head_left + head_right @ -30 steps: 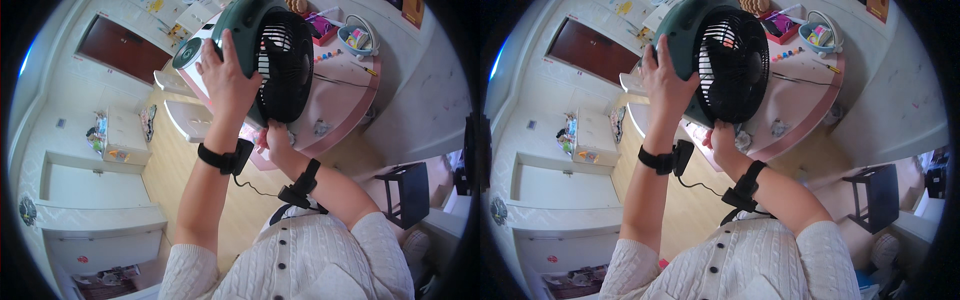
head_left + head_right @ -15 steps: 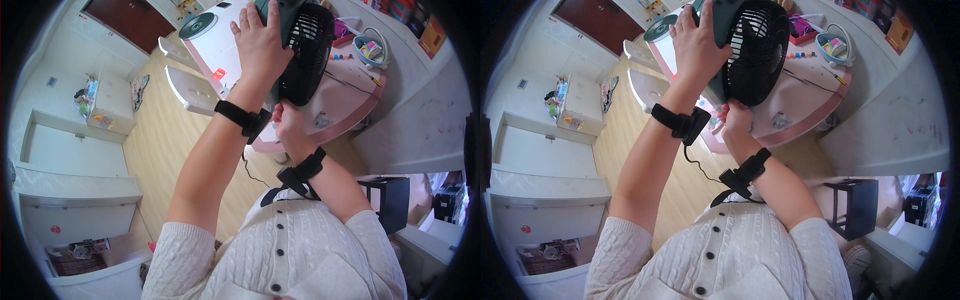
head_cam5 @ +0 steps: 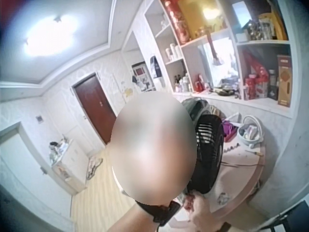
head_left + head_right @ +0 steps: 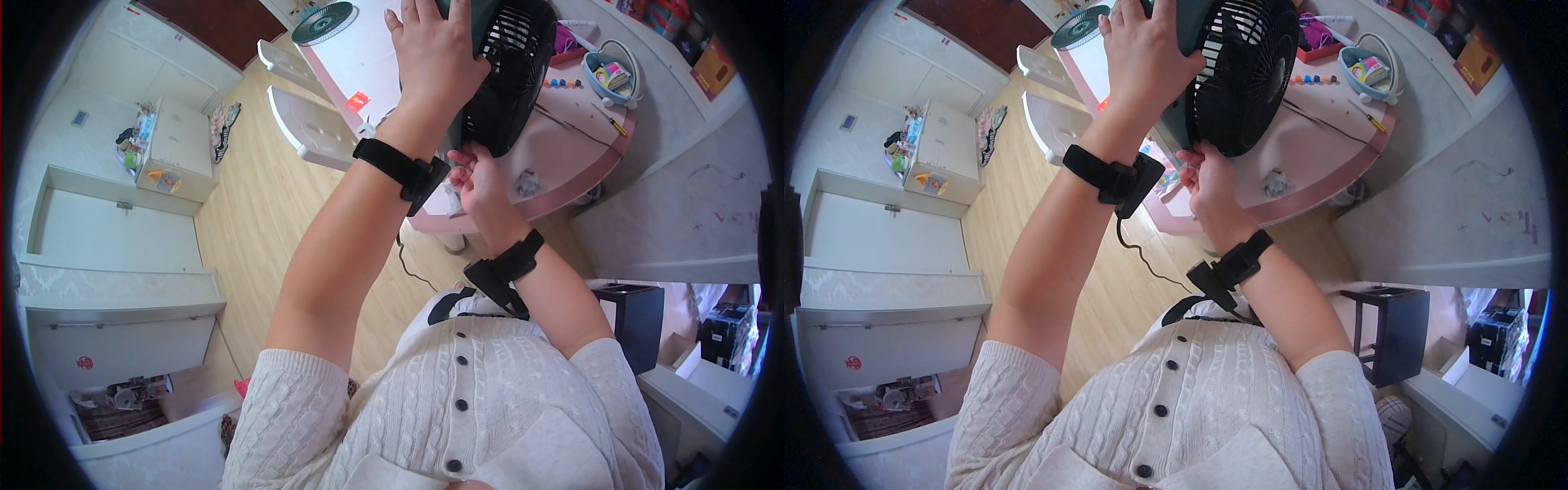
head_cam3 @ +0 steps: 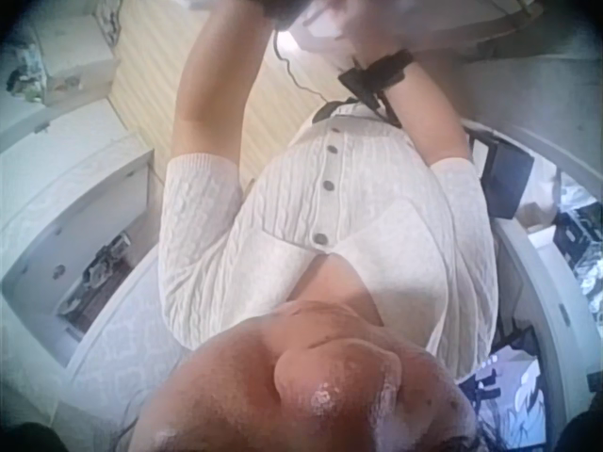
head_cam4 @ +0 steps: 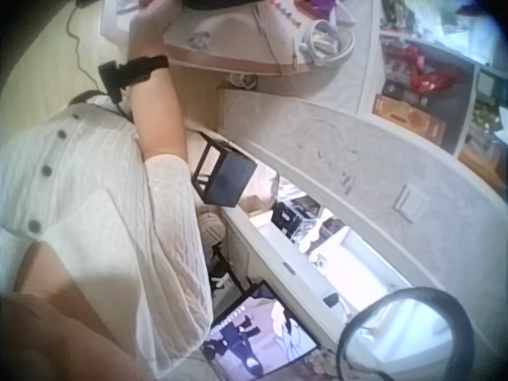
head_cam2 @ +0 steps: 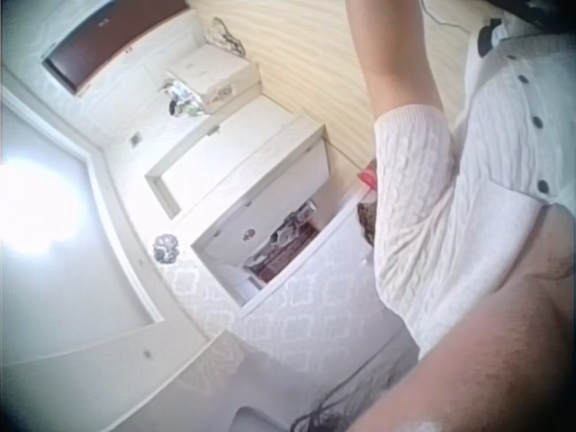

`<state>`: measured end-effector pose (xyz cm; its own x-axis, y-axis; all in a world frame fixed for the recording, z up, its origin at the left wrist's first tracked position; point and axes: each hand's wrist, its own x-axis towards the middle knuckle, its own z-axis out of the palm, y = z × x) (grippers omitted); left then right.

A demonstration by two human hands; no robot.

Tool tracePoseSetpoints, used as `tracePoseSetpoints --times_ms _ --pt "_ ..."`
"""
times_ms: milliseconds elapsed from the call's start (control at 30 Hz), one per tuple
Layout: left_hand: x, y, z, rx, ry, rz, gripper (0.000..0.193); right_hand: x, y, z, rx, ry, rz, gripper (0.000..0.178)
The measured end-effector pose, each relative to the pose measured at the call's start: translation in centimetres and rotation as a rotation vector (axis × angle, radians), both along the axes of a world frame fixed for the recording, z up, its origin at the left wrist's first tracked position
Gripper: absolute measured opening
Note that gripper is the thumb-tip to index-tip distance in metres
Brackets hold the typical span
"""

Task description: The person holds a green portable fan and uses a yellow-handled screwdriver to tighten screws on the fan's front grille. The person rotates the fan to access different screw locations and continues tightening them.

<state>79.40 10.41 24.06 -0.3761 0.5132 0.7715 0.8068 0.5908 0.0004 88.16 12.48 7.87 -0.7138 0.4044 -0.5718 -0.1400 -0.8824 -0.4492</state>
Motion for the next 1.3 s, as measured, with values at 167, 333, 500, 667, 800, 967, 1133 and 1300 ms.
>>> tracePoseSetpoints --times_ms 167,333,500,667,800,967,1133,1300 --pt "0.0 0.1 0.1 -0.001 0.0 0.002 0.095 0.3 0.1 0.1 0.043 -0.027 0.02 0.013" --pt "0.0 0.1 0.3 -0.001 0.001 0.005 0.095 -0.3 -0.1 0.9 0.044 -0.088 0.012 0.015" --pt "0.1 0.2 0.3 -0.004 0.004 0.003 0.095 -1.5 -0.8 1.7 0.152 -0.207 0.059 0.024" --pt "0.1 0.4 0.3 -0.012 0.002 -0.003 0.095 -1.5 -0.5 1.0 0.166 -0.112 0.12 0.028" --pt "0.1 0.2 0.4 -0.012 0.004 -0.001 0.095 -0.6 -0.5 0.0 0.038 -0.004 0.078 0.023" --pt "0.0 0.1 0.5 -0.011 0.004 -0.006 0.094 0.1 0.1 -0.3 -0.025 0.067 0.07 0.019" --pt "0.0 0.1 0.6 -0.016 0.009 -0.01 0.094 -0.4 0.1 0.0 -0.15 0.068 0.029 0.015" --pt "-0.1 0.5 0.5 -0.013 0.019 -0.006 0.094 -1.0 0.0 -0.4 -0.112 0.053 0.031 0.015"
